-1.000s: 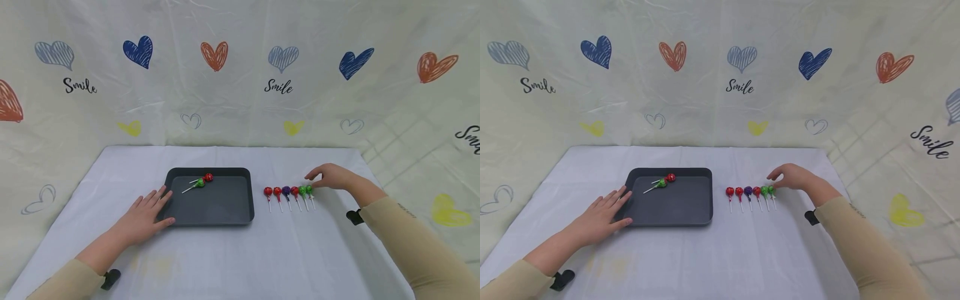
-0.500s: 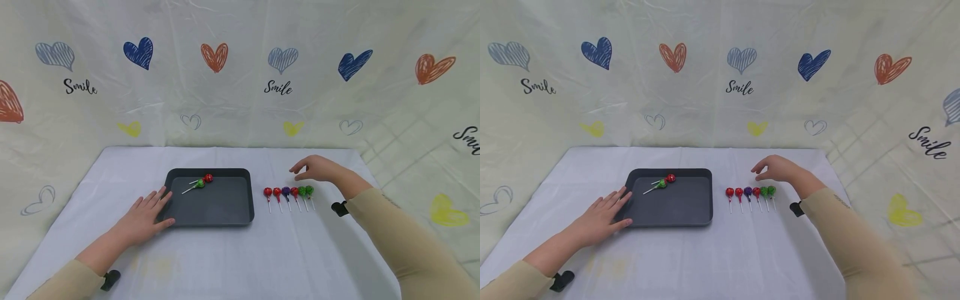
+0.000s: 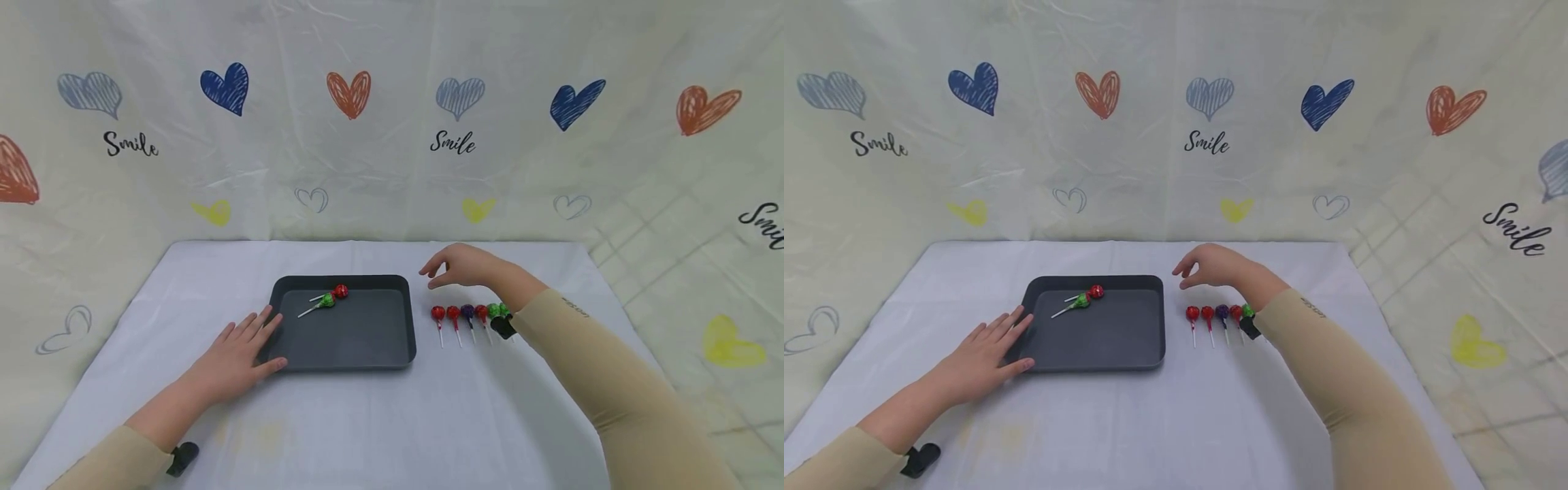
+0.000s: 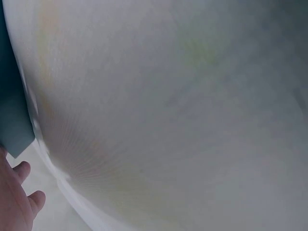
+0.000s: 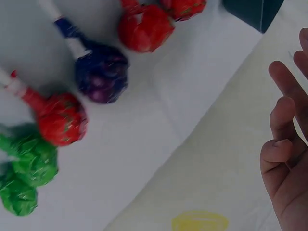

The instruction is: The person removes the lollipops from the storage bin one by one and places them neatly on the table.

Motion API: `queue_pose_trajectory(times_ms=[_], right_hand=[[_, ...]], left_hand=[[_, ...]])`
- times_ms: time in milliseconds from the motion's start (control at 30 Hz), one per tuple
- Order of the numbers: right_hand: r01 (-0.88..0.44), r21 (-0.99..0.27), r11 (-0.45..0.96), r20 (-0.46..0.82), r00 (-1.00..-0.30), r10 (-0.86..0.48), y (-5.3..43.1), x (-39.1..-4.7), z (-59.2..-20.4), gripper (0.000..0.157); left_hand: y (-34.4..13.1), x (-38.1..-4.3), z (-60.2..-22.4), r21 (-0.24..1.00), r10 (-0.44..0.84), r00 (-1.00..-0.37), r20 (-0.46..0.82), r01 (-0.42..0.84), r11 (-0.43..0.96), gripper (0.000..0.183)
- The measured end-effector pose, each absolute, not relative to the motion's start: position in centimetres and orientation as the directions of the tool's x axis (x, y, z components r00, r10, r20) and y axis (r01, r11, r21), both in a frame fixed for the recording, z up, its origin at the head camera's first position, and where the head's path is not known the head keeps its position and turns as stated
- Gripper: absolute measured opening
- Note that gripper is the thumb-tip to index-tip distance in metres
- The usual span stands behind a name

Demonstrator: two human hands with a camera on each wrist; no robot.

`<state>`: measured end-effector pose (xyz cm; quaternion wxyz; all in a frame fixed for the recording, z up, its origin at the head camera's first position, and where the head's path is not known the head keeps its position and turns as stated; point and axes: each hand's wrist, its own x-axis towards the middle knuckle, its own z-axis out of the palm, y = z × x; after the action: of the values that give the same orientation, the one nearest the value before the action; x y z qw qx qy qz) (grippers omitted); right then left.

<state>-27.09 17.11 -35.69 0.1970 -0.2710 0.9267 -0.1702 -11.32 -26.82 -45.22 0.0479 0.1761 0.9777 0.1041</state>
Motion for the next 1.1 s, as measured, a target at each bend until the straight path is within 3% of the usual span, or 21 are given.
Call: queue_pose_trajectory(times_ms=[733, 1100], right_hand=[[-0.672, -0.348, 0.653, -0.214, -0.621, -0.754, 3.8, -27.9, -35.2, 0.04], [-0.751, -0.184, 0.635, -0.266, -0.584, -0.767, -0.4, -27.3, -36.6, 0.041]], left_hand=[[-27.0, -11.4, -45.4, 0.218, 0.327, -0.941, -0.088, 0.302, 0.928, 0.089], [-26.9, -11.5, -45.4, 0.216, 0.344, -0.937, -0.06, 0.325, 0.921, 0.091]])
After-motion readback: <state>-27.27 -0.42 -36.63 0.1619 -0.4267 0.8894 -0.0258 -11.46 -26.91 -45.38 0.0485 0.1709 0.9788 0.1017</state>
